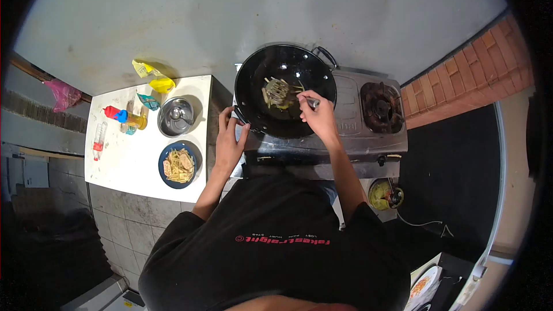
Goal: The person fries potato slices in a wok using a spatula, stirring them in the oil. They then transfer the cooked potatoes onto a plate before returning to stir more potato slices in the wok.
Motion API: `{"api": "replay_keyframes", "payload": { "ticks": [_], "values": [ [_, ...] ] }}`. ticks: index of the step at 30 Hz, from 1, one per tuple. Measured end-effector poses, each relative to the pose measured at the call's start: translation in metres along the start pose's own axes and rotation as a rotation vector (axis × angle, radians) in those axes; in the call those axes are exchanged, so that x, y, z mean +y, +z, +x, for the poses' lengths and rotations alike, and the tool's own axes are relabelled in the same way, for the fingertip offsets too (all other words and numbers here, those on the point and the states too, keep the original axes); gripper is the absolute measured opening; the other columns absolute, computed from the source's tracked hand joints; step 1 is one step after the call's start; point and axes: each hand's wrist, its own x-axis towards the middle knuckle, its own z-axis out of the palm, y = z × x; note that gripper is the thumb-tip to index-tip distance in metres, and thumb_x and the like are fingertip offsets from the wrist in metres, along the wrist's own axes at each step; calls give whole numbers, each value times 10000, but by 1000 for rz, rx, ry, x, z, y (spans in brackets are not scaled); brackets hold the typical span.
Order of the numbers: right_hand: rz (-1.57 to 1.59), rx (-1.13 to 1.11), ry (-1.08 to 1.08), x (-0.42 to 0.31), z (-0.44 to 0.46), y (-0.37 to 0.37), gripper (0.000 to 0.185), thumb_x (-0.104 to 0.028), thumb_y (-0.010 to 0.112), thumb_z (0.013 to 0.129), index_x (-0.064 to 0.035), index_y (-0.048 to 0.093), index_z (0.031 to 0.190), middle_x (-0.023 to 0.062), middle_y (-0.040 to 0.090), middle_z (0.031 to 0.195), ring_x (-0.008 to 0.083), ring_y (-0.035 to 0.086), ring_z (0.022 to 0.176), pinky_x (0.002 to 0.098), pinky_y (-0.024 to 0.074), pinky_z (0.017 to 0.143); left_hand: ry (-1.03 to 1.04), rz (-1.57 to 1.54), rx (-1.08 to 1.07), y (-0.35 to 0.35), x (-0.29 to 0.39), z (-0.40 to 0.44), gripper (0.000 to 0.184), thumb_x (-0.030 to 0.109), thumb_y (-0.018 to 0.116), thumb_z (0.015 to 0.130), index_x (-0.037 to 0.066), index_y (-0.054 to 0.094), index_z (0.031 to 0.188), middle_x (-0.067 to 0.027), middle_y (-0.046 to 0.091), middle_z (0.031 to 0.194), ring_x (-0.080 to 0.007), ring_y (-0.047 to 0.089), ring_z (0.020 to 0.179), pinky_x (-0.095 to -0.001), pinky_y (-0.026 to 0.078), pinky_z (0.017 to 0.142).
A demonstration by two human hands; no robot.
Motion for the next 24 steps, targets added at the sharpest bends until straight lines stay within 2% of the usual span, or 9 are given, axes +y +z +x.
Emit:
{"api": "replay_keyframes", "payload": {
  "ticks": [1, 4, 7, 9, 10, 11, 13, 16, 24],
  "values": [
    [-3, -7, -1, 0, -1, -1, 171, -172, 628, 965, -21, 688, 1020, 130, 714, 816, 195, 689, 739, 306, 514, 665, -6, 0, 4, -2, 0, -1, 228, 214, 668, 939, 6, 580, 975, -163, 457, 1397, -373, 574, 1157, -436, 502, 893],
    [-138, 45, -411, -3, -7, -13, 136, -89, 620, 939, -12, 673, 1038, 163, 656, 883, 301, 651, 781, 355, 491, 688, 1, 3, 0, -4, 1, 0, 225, 208, 694, 920, 11, 592, 959, -148, 482, 1382, -377, 577, 1151, -443, 499, 906],
    [-274, 56, -593, -15, -15, -25, 143, -80, 613, 942, -28, 662, 1065, 165, 612, 866, 340, 606, 773, 377, 480, 702, -14, -29, -1, -6, 1, 1, 239, 221, 716, 904, 20, 596, 957, -146, 493, 1377, -376, 570, 1170, -434, 497, 918],
    [-316, 81, -608, -16, -14, -32, 148, -75, 603, 946, -39, 651, 1082, 163, 579, 842, 336, 584, 756, 384, 474, 700, -11, -23, -10, -9, 2, 1, 256, 236, 728, 894, 22, 595, 939, -149, 496, 1377, -377, 563, 1186, -427, 495, 929],
    [-340, 128, -580, -18, -14, -35, 143, -78, 606, 947, -40, 651, 1077, 167, 587, 850, 340, 593, 768, 388, 476, 705, 31, 6, -15, -9, -2, 1, 335, 221, 747, 872, 20, 581, 1083, -158, 500, 1364, -369, 573, 1162, -428, 495, 929],
    [-363, 174, -548, -18, -13, -38, 139, -81, 609, 947, -41, 651, 1073, 171, 595, 859, 344, 603, 781, 392, 478, 711, 28, 5, -16, -8, -4, 2, 335, 221, 747, 872, 20, 581, 1083, -158, 500, 1364, -369, 573, 1162, -428, 495, 929],
    [-349, 225, -570, -15, -10, -42, 128, -80, 616, 944, -40, 650, 1061, 174, 612, 880, 354, 622, 814, 401, 485, 719, -114, -163, -45, -7, -3, 2, 541, 206, 776, 843, 11, 499, 1265, -169, 504, 1347, -361, 587, 1119, -441, 496, 923],
    [-394, 328, -516, -13, -8, -43, 112, -81, 625, 941, -42, 647, 1044, 180, 624, 912, 366, 640, 830, 414, 496, 732, -12, -177, -3, -5, -8, 3, 735, 220, 818, 797, 2, 409, 1367, -174, 509, 1335, -353, 597, 1083, -450, 495, 908],
    [-395, 346, -466, -1, 1, -32, 111, -79, 631, 932, -45, 644, 1037, 191, 629, 911, 378, 643, 810, 422, 500, 721, 81, 63, 26, -3, -12, 4, 767, 336, 848, 736, 17, 469, 1321, -161, 532, 1346, -372, 548, 1210, -451, 451, 939]
  ]
}}
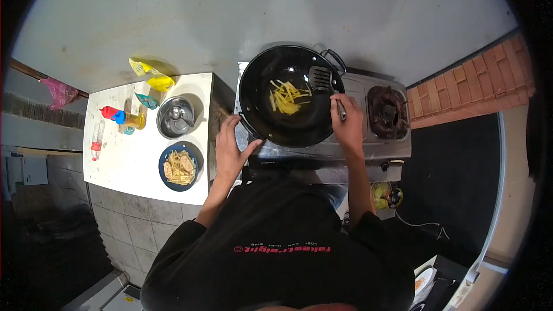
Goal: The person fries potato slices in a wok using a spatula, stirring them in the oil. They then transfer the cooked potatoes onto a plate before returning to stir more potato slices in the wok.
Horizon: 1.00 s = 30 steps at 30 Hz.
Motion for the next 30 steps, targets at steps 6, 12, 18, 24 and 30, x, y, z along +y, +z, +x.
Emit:
{"api": "replay_keyframes", "payload": {
  "ticks": [6, 12, 18, 24, 30],
  "values": [
    [15, 65, 45, 7, -6, 5, 88, -88, 633, 927, -46, 638, 1004, 185, 646, 868, 367, 646, 790, 408, 500, 703, -24, -74, -27, 2, -7, 2, 728, 316, 847, 743, 7, 491, 1298, -166, 531, 1344, -365, 573, 1168, -447, 466, 926],
    [92, -16, 227, 11, -10, 11, 78, -85, 642, 915, -24, 634, 964, 168, 648, 809, 300, 642, 730, 357, 485, 667, -40, -164, -50, 0, -12, 6, 758, 152, 862, 741, -33, 455, 1353, -188, 511, 1353, -318, 581, 1186, -403, 461, 1025],
    [254, -86, 336, 21, -16, 14, 97, -112, 644, 930, -20, 634, 960, 137, 654, 764, 214, 627, 657, 310, 474, 628, -95, -252, -26, -3, -6, 10, 692, 143, 855, 749, -18, 496, 1318, -178, 563, 1327, -312, 582, 1201, -402, 467, 1026],
    [184, -116, 318, 4, -25, 18, 118, -134, 658, 931, -25, 646, 973, 141, 683, 796, 219, 679, 703, 314, 498, 650, -126, -277, -29, -9, -13, 13, 396, 104, 718, 885, -13, 569, 1234, -161, 626, 1283, -298, 609, 1187, -377, 462, 1013],
    [190, -181, 313, -1, -23, 10, 121, -135, 655, 933, -20, 644, 969, 154, 687, 831, 255, 686, 725, 329, 502, 662, -269, -283, 27, -16, -1, 24, 155, 99, 515, 1025, -24, 605, 1049, -146, 704, 998, -202, 680, 914, -316, 512, 835]
  ]
}}
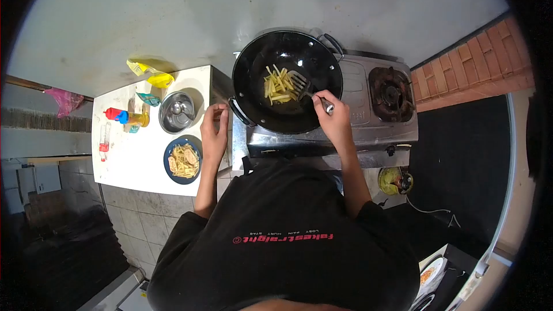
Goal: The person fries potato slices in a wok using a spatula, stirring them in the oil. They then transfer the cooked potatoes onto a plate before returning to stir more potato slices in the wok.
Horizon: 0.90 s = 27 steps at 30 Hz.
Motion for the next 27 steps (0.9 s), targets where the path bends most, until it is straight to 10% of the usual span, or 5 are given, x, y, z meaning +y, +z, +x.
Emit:
{"api": "replay_keyframes", "payload": {
  "ticks": [4, 9, 17, 27],
  "values": [
    [19, -1, -74, 3, 4, -5, 116, -131, 645, 939, -22, 646, 977, 158, 676, 847, 281, 669, 737, 344, 504, 677, -105, -16, 37, 6, -25, 5, 263, 208, 501, 1054, 9, 600, 913, -19, 526, 690, -78, 443, 603, -271, 371, 542],
    [-22, -76, -334, 4, 3, -12, 88, -81, 647, 939, -36, 653, 1014, 144, 585, 885, 306, 626, 794, 381, 506, 701, -238, 12, -165, 15, -30, 12, 413, 321, 529, 1035, 0, 569, 779, -5, 467, 617, -76, 416, 599, -287, 347, 532],
    [-41, 96, -404, 1, -1, -15, 85, -59, 648, 933, -42, 656, 1016, 130, 570, 892, 315, 615, 791, 389, 496, 693, -217, 172, -119, 20, -15, 17, 377, 280, 541, 1001, -59, 570, 838, -232, 531, 655, -293, 473, 564, -414, 395, 581],
    [-72, 210, -308, 11, -4, -17, 75, -78, 628, 940, -25, 648, 990, 160, 631, 879, 353, 641, 818, 392, 497, 724, -86, 367, -66, 20, -9, 26, 355, 299, 487, 1025, -23, 601, 933, -287, 623, 776, -486, 602, 752, -521, 446, 657]
  ]
}}
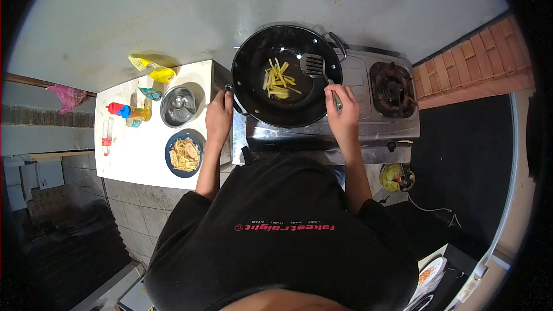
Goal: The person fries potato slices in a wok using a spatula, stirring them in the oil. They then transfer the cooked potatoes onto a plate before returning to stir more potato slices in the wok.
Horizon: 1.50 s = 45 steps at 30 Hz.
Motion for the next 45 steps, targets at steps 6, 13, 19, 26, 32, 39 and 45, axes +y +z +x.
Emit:
{"api": "replay_keyframes", "payload": {
  "ticks": [6, 13, 19, 26, 32, 39, 45],
  "values": [
    [-8, 39, 16, 2, -2, 11, 77, -88, 641, 925, -26, 642, 970, 181, 647, 852, 376, 654, 785, 416, 504, 678, 3, 52, -19, -1, 4, -2, 374, 321, 442, 1042, -2, 593, 933, -289, 641, 807, -501, 613, 799, -564, 453, 677],
    [140, -55, 81, -2, 3, 40, 76, -65, 629, 911, -7, 628, 959, 192, 675, 859, 358, 683, 771, 398, 519, 684, -8, 111, -41, 3, 0, -3, 370, 323, 391, 1065, 9, 552, 956, -293, 650, 814, -508, 619, 804, -582, 463, 680],
    [108, -127, -60, -28, 3, 26, 76, -62, 636, 918, -21, 642, 983, 164, 619, 871, 339, 647, 809, 407, 511, 710, -50, 118, -48, 4, 3, -7, 371, 323, 374, 1074, 10, 539, 963, -289, 650, 816, -506, 621, 809, -582, 463, 683],
    [210, -293, -115, -45, -22, 14, 150, 7, 646, 902, -30, 652, 1047, 130, 541, 925, 292, 623, 775, 384, 510, 686, -39, 152, -26, 2, 11, -8, 377, 331, 362, 1078, 15, 533, 964, -281, 653, 821, -501, 623, 819, -583, 463, 680],
    [181, -315, -120, -36, -35, 23, 149, 7, 655, 891, -34, 653, 1034, 133, 554, 924, 310, 648, 778, 411, 518, 684, -79, 178, -59, 5, 6, -7, 389, 352, 337, 1081, 24, 530, 998, -274, 662, 825, -500, 628, 812, -586, 472, 680],
    [37, -109, -115, -16, -20, 15, 118, -25, 645, 890, -52, 653, 1004, 147, 566, 873, 359, 625, 771, 434, 504, 669, -69, 182, -27, 6, 6, -9, 381, 347, 338, 1079, 31, 538, 1010, -271, 666, 821, -493, 635, 794, -583, 482, 671],
    [-57, 11, -77, -14, -7, 5, 96, -47, 648, 902, -41, 643, 998, 150, 575, 862, 366, 606, 750, 440, 489, 658, -45, 219, -7, 8, 8, -9, 363, 332, 340, 1078, 38, 542, 1013, -259, 675, 809, -482, 644, 767, -579, 488, 650]
  ]
}}
